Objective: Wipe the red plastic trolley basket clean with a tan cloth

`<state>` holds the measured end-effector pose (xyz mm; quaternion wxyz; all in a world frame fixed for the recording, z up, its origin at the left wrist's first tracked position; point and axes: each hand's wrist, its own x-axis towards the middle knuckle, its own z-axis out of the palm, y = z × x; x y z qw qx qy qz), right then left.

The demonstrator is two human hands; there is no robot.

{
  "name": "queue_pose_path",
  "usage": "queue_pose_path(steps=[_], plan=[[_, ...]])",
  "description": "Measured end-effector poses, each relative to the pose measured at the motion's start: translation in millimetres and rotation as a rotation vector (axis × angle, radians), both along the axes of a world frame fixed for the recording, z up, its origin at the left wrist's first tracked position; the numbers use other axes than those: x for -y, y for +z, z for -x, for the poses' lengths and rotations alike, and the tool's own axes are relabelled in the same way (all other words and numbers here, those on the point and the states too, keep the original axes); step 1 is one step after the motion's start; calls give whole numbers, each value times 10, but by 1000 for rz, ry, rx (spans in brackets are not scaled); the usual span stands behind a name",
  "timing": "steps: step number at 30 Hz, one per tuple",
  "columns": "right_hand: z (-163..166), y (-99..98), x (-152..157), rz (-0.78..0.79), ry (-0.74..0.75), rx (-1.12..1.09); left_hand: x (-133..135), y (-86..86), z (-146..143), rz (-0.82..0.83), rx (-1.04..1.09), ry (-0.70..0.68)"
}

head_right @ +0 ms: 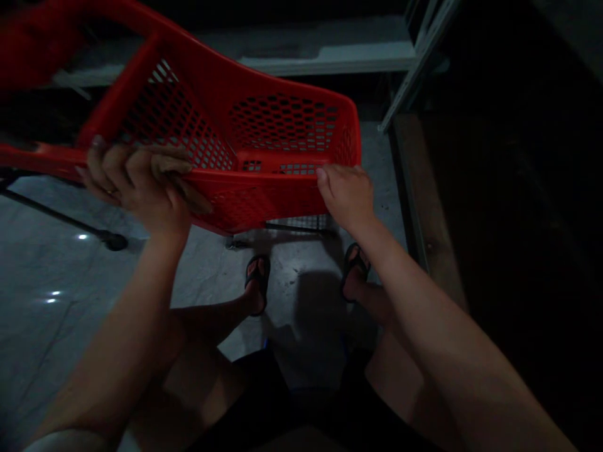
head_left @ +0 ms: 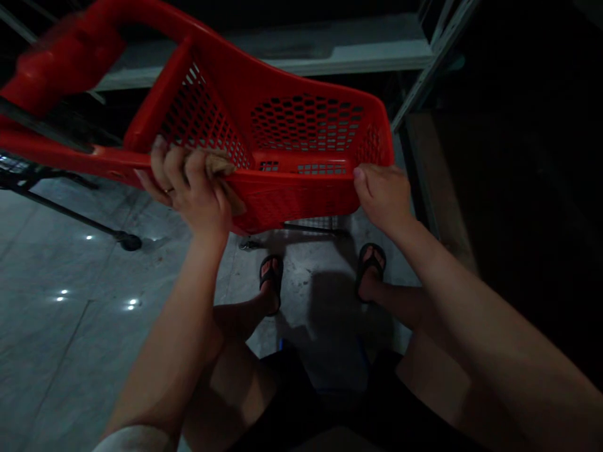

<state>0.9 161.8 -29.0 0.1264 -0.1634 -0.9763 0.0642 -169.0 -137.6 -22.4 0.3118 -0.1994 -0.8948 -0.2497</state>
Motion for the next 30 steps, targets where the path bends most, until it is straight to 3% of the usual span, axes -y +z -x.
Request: queue_pose_path(steps=[5,12,15,18,24,27,30], plan=[[109,-29,106,15,-54,-22,-470,-132,-240,-3,69,-125],[210,-28,139,141,-129,-49,-1395,-416,-770,86,151,-241],[237,-3,146,159,-170,-16,-1566,-432,-882,143,156,-295],[204,27,139,159,-159,1,-1418,-306,-852,233,114,-418],[66,-9,77,128,-120,-38,-647,74,-646,465,12,-710],[30,-59,35,97,-92,-57,-400,153,-515,497,-13,-763],[15,-114,-7,84,-56,-78,-345,151,-362,473,-49,-729]])
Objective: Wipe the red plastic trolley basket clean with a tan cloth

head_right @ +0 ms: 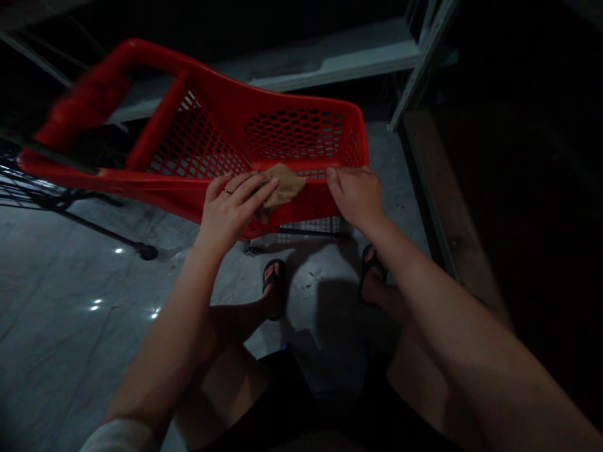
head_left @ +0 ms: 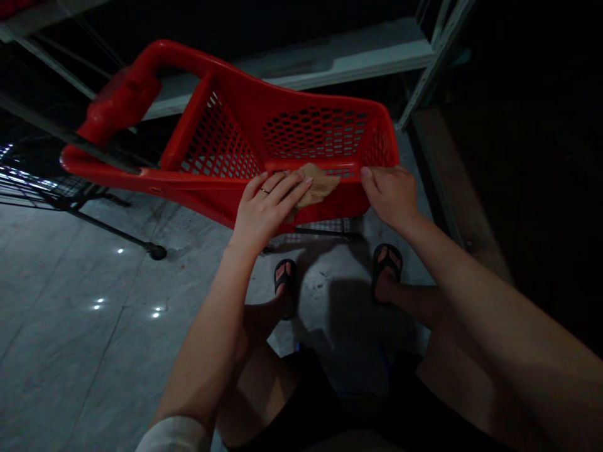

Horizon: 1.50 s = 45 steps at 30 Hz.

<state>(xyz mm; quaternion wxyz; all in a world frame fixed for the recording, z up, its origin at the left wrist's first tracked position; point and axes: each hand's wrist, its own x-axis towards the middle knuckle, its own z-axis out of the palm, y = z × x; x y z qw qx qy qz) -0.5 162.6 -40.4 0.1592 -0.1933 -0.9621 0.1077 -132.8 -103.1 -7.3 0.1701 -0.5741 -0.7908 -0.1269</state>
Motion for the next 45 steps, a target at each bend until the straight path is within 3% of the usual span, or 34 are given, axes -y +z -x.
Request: queue_pose_path(steps=[7,14,17,23,25,28,33,36,38,41,45], plan=[[26,-77,-25,-48,58,-39,-40,-99,264,-149,-15,133],[74,-50,-25,-24,113,-34,453,11,437,-513,-9,346],[87,-32,-22,8,91,-37,486,38,377,-470,-53,333],[85,-6,-3,57,40,-19,29,-213,19,-275,-26,234],[77,-4,-8,47,32,-12,-46,-281,27,-222,21,207],[61,15,-8,-3,40,5,44,-301,184,-178,63,186],[46,92,21,-88,55,69,438,-243,414,-399,-59,227],[50,120,26,-79,63,100,551,-278,378,-585,-206,341],[55,123,27,-69,59,107,517,-354,282,-618,-220,415],[54,121,42,-57,40,108,318,-532,73,-501,-89,471],[27,141,84,4,7,85,-47,-760,-149,-135,155,251]])
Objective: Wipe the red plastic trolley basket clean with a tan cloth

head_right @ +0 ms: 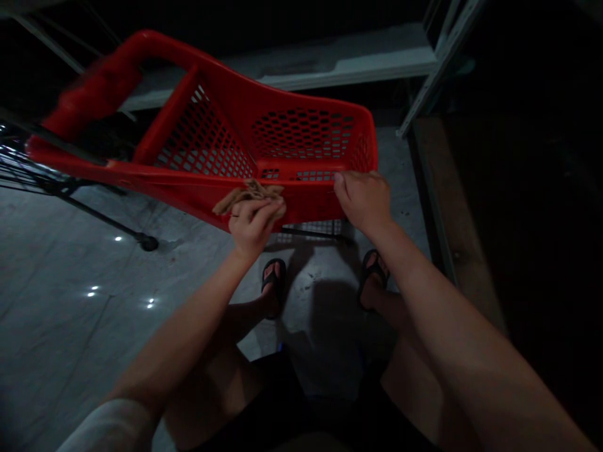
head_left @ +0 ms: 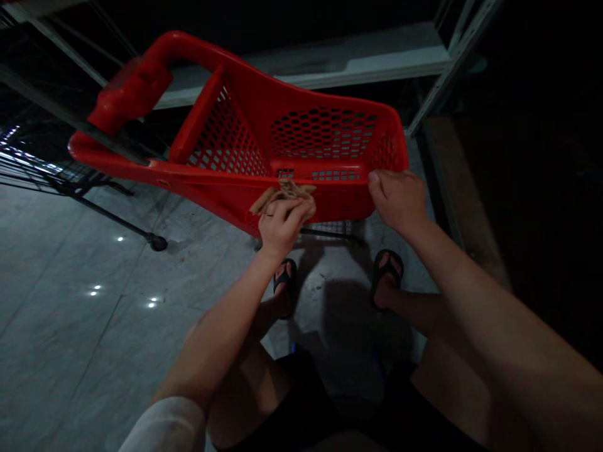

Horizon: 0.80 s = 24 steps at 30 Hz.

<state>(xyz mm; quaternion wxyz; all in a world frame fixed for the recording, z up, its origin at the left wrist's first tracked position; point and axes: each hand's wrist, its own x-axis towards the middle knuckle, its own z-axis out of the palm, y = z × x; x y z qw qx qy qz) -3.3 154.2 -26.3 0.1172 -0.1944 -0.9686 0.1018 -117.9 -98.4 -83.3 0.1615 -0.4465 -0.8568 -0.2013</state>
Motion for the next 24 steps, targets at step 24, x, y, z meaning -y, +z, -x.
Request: queue_pose_path(steps=[24], plan=[[62,-260,595,88,502,-239,-190,486,-204,-178,174,-142]])
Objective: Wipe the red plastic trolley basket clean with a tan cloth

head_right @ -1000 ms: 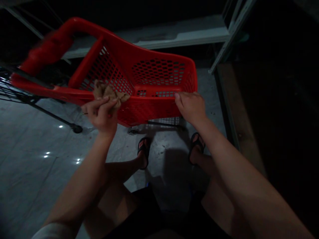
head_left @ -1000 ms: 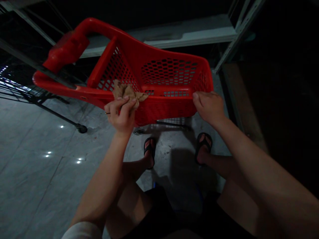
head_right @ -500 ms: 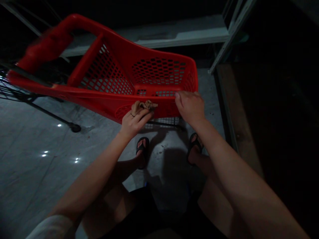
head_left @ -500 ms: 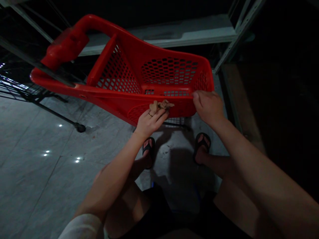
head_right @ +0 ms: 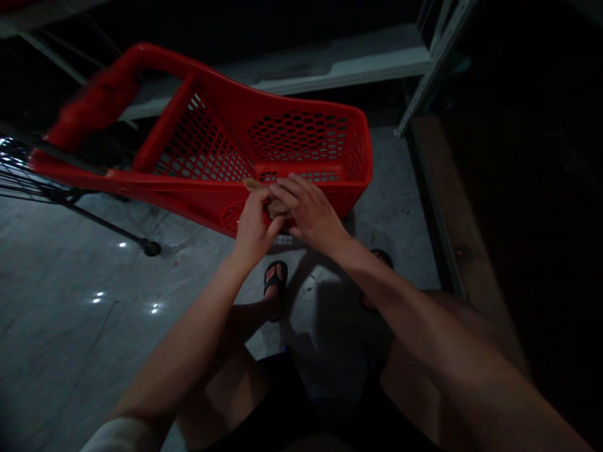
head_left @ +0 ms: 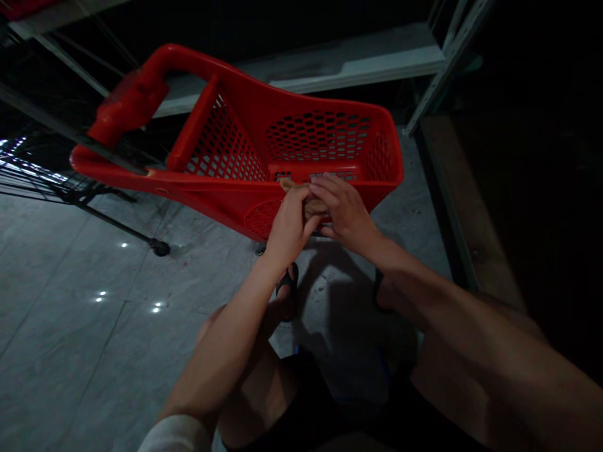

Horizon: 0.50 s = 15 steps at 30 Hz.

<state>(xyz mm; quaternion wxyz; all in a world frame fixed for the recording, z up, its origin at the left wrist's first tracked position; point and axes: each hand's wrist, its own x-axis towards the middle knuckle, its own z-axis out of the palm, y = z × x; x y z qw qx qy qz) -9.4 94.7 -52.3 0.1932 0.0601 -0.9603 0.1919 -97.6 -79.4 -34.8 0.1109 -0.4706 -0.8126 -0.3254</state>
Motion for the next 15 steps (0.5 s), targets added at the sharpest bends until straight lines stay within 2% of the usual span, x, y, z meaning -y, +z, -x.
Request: queue_pose_path(steps=[3,5,7,9,12,15], plan=[[81,37,-17,9,-13,11,224,245,165,26,3,-140],[110,50,-53,-8,-30,35,397,389,312,-4,-113,-82],[115,47,-100,-28,-61,44,518,457,451,-8,-256,32],[97,37,-161,-38,-129,38,556,434,552,60,-315,114],[37,29,-295,-50,-323,18,499,326,616,142,-278,148],[-48,6,-489,-62,-498,-11,450,311,619,100,-237,196]])
